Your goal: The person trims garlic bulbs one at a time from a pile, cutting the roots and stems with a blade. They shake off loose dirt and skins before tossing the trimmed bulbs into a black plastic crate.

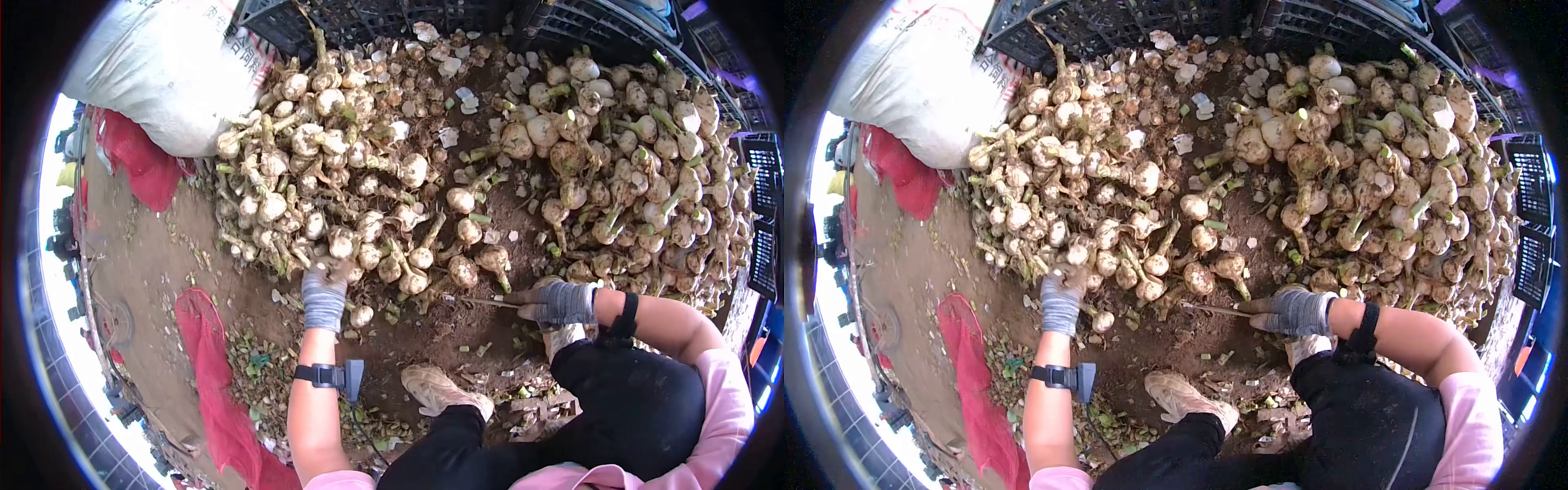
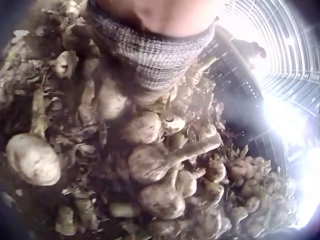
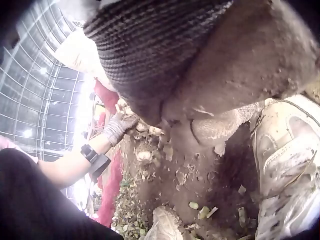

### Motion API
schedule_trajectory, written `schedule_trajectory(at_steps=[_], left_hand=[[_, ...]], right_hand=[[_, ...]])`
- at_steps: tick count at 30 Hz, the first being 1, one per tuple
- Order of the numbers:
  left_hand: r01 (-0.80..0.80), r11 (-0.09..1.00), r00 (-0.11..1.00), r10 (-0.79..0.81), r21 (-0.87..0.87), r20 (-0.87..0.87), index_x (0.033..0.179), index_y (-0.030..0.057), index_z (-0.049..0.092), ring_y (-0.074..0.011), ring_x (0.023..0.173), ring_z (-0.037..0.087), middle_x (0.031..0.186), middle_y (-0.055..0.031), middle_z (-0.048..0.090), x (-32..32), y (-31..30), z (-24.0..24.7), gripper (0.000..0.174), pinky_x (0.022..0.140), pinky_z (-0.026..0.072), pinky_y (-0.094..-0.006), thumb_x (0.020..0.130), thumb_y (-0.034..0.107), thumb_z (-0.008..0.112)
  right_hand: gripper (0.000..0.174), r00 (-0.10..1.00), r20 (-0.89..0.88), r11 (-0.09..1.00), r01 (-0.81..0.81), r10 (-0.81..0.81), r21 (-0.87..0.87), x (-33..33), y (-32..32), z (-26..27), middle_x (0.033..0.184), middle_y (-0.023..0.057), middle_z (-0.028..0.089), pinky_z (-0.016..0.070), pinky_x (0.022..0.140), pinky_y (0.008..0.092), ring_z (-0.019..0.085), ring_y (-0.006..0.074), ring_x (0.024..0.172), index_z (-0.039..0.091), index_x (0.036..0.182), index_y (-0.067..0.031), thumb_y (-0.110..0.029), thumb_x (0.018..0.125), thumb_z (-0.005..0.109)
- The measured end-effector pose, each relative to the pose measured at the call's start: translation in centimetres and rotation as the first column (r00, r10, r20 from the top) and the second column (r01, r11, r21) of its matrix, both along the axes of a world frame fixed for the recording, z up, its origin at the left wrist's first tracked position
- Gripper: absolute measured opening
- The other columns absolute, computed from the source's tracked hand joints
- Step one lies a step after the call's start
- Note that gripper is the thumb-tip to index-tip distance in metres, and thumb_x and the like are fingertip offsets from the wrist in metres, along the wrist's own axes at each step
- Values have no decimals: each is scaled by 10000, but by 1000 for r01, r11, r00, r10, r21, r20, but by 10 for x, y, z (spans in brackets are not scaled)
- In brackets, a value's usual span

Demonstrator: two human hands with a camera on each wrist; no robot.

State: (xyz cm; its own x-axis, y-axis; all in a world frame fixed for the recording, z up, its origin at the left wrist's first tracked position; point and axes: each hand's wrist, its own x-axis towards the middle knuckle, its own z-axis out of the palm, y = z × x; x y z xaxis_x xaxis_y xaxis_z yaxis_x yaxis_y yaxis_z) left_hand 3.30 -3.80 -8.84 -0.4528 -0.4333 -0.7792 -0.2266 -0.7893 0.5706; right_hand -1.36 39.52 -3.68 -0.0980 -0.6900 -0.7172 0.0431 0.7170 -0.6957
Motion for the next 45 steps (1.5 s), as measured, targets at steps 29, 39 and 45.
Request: schedule_trajectory(at_steps=[29, 39, 45], left_hand=[[291, 314, 649, -759, -904, -55, 1130, 26, 571, -174, 744, 584, 973, -105, 618, -271, 44, 283, 382, 658, 505, -316, 786, 138, 695], [846, -453, -131, -685, -279, 717, 1186, 35, 558, -224, 908, 616, 1139, -142, 613, -226, 196, 124, 357, 855, 524, -366, 830, 9, 573], [973, -216, -95, -704, -85, 704, 1460, 239, 284, -275, 1305, 400, 1490, -204, 251, -143, 216, 57, 615, 920, 505, -301, 909, 140, 539]], right_hand=[[536, 994, -106, 996, 31, -39, -80, 4, 10, -7, 992, 198, 652, 483, 810, 380, 639, 309, 918, 467, 1370, -235, -532, 924, 459], [530, 977, 65, 977, 207, -203, -56, -13, 47, 27, 878, 113, 664, 500, 720, 371, 630, 236, 755, 414, 1407, -138, -424, 963, 453], [544, 851, 298, 901, 402, -433, 161, -15, 70, 50, 771, 35, 599, 464, 574, 295, 542, 121, 644, 390, 1423, -137, -401, 960, 500]])
